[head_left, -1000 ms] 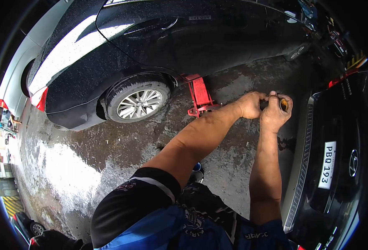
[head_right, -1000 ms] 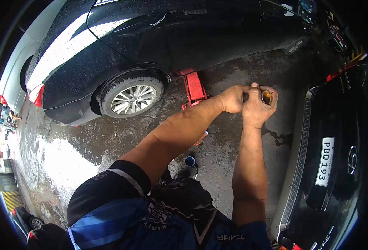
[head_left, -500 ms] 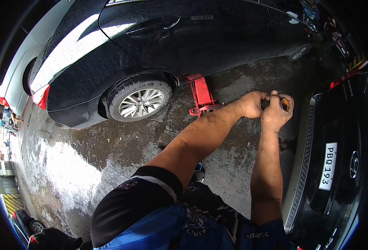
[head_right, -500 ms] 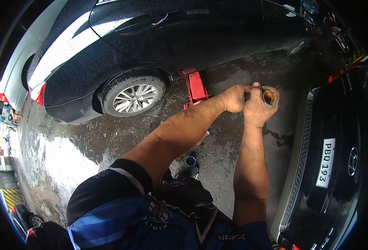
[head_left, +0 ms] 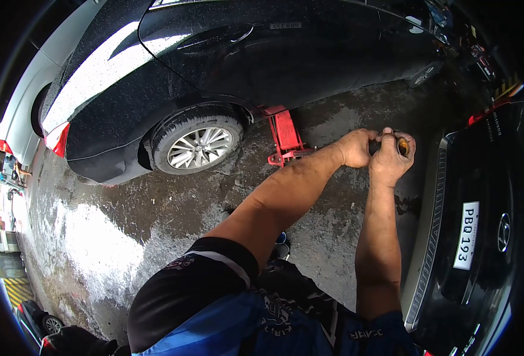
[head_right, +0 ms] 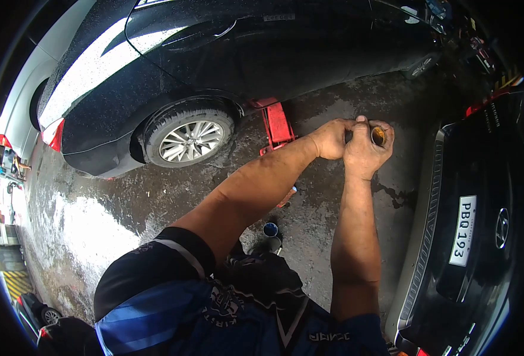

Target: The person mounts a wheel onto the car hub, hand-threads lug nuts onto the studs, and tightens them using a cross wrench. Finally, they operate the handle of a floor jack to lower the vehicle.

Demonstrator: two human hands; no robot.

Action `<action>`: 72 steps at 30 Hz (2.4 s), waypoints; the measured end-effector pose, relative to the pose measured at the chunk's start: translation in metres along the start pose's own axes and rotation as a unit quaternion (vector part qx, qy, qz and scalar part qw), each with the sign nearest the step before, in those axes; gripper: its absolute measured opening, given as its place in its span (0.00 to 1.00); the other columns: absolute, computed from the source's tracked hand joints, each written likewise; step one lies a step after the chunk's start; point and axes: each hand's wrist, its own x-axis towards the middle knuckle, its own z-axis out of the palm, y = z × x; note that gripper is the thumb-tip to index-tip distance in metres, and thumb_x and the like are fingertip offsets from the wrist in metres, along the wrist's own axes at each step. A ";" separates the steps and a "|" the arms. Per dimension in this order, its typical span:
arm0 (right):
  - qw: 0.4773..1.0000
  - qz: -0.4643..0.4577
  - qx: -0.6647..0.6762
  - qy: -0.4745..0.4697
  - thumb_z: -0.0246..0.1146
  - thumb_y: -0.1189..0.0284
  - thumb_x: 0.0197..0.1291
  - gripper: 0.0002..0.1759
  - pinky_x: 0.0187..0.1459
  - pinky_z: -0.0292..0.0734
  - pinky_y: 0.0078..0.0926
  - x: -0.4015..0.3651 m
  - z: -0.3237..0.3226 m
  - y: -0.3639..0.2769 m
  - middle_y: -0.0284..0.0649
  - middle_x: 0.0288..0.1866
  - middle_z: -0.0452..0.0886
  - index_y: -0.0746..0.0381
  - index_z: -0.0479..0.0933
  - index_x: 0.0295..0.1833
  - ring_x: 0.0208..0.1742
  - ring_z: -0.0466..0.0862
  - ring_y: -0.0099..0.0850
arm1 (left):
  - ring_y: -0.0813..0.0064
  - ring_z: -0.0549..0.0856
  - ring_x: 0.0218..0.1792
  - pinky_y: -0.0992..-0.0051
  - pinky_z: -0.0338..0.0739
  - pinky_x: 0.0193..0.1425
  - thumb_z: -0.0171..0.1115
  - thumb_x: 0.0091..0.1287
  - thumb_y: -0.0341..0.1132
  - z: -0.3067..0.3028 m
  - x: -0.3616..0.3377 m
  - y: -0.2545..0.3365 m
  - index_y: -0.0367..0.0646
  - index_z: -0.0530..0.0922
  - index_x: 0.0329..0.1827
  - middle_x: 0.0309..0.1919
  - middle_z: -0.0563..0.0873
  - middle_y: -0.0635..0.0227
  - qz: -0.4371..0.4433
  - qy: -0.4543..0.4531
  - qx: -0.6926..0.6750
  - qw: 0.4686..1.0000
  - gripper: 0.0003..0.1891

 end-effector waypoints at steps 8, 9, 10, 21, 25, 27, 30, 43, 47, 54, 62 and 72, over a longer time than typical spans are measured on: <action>1.000 0.002 0.002 0.006 0.67 0.77 0.54 0.09 0.33 0.72 0.19 0.000 0.002 0.000 0.33 0.29 0.75 0.65 0.72 0.35 0.30 0.74 0.20 | 0.55 0.83 0.54 0.68 0.75 0.58 0.68 0.49 0.27 0.000 0.001 -0.001 0.34 0.79 0.52 0.48 0.84 0.47 -0.003 -0.007 -0.010 1.000 0.24; 1.000 0.002 0.002 0.005 0.67 0.77 0.54 0.09 0.33 0.72 0.19 0.000 0.002 -0.001 0.33 0.29 0.75 0.65 0.72 0.35 0.30 0.74 0.20 | 0.55 0.83 0.54 0.68 0.75 0.58 0.68 0.49 0.27 -0.001 0.001 0.000 0.34 0.79 0.52 0.48 0.84 0.47 -0.003 -0.007 -0.010 1.000 0.24; 1.000 0.001 -0.006 0.005 0.65 0.80 0.55 0.08 0.34 0.74 0.20 0.000 0.002 -0.002 0.34 0.29 0.75 0.65 0.71 0.35 0.29 0.75 0.21 | 0.55 0.83 0.54 0.68 0.75 0.58 0.68 0.49 0.27 -0.001 0.001 0.001 0.34 0.79 0.52 0.48 0.84 0.47 -0.007 -0.008 -0.007 1.000 0.24; 0.998 -0.024 -0.057 0.002 0.66 0.77 0.53 0.08 0.32 0.71 0.21 -0.004 0.000 -0.007 0.33 0.28 0.74 0.66 0.72 0.33 0.29 0.73 0.21 | 0.55 0.84 0.52 0.67 0.76 0.55 0.67 0.50 0.28 0.002 0.000 -0.008 0.36 0.80 0.50 0.44 0.86 0.49 0.031 -0.005 -0.029 0.999 0.21; 0.996 -0.057 -0.075 0.004 0.66 0.79 0.53 0.08 0.32 0.69 0.21 -0.004 0.002 -0.015 0.33 0.27 0.73 0.64 0.71 0.30 0.29 0.71 0.20 | 0.51 0.84 0.51 0.64 0.77 0.54 0.65 0.49 0.27 -0.005 0.007 -0.010 0.36 0.80 0.47 0.43 0.86 0.48 0.045 -0.063 0.000 0.997 0.19; 0.997 -0.051 -0.059 -0.003 0.66 0.79 0.52 0.09 0.33 0.70 0.22 -0.001 0.006 -0.010 0.32 0.27 0.72 0.64 0.71 0.29 0.29 0.71 0.21 | 0.51 0.83 0.51 0.64 0.77 0.54 0.64 0.49 0.27 -0.009 0.014 -0.015 0.37 0.80 0.47 0.44 0.85 0.47 0.068 -0.080 0.056 0.993 0.19; 0.999 -0.027 -0.041 0.001 0.66 0.78 0.52 0.09 0.33 0.70 0.23 0.005 0.013 -0.007 0.33 0.27 0.73 0.64 0.71 0.29 0.29 0.72 0.21 | 0.62 0.86 0.48 0.69 0.77 0.54 0.66 0.51 0.27 -0.007 0.016 -0.020 0.39 0.81 0.49 0.42 0.87 0.54 0.059 -0.049 -0.038 0.996 0.19; 0.993 -0.025 0.031 -0.109 0.66 0.81 0.52 0.08 0.31 0.70 0.17 0.033 0.007 0.004 0.30 0.27 0.73 0.63 0.72 0.31 0.27 0.72 0.16 | 0.57 0.87 0.44 0.66 0.80 0.48 0.67 0.49 0.31 0.005 0.018 -0.009 0.41 0.81 0.40 0.38 0.87 0.54 0.015 0.106 -0.063 0.992 0.14; 0.987 -0.013 0.072 -0.143 0.65 0.82 0.51 0.08 0.31 0.71 0.16 0.043 0.004 0.011 0.31 0.27 0.75 0.63 0.72 0.32 0.27 0.73 0.16 | 0.52 0.87 0.39 0.65 0.80 0.42 0.69 0.50 0.34 0.007 0.022 -0.006 0.39 0.80 0.35 0.33 0.86 0.53 0.026 0.169 -0.031 0.985 0.12; 0.963 0.003 0.145 -0.228 0.64 0.84 0.50 0.08 0.32 0.76 0.20 0.059 0.007 0.014 0.36 0.26 0.76 0.64 0.70 0.32 0.26 0.77 0.22 | 0.52 0.86 0.33 0.65 0.80 0.35 0.71 0.49 0.35 0.017 0.031 -0.012 0.38 0.74 0.28 0.28 0.85 0.54 0.079 0.280 -0.014 0.957 0.14; 0.925 0.010 0.185 -0.332 0.64 0.83 0.49 0.09 0.31 0.75 0.22 0.075 0.012 0.011 0.38 0.24 0.76 0.63 0.70 0.30 0.25 0.77 0.24 | 0.51 0.85 0.35 0.60 0.81 0.39 0.73 0.43 0.36 0.029 0.042 -0.019 0.42 0.76 0.32 0.30 0.85 0.58 0.070 0.359 0.006 0.931 0.16; 0.881 0.018 0.225 -0.416 0.61 0.84 0.46 0.08 0.30 0.73 0.23 0.086 0.018 0.003 0.36 0.20 0.73 0.62 0.69 0.28 0.24 0.75 0.23 | 0.53 0.85 0.41 0.63 0.80 0.50 0.69 0.47 0.30 -0.018 0.038 -0.008 0.43 0.78 0.37 0.34 0.85 0.57 0.112 0.136 -0.009 0.984 0.14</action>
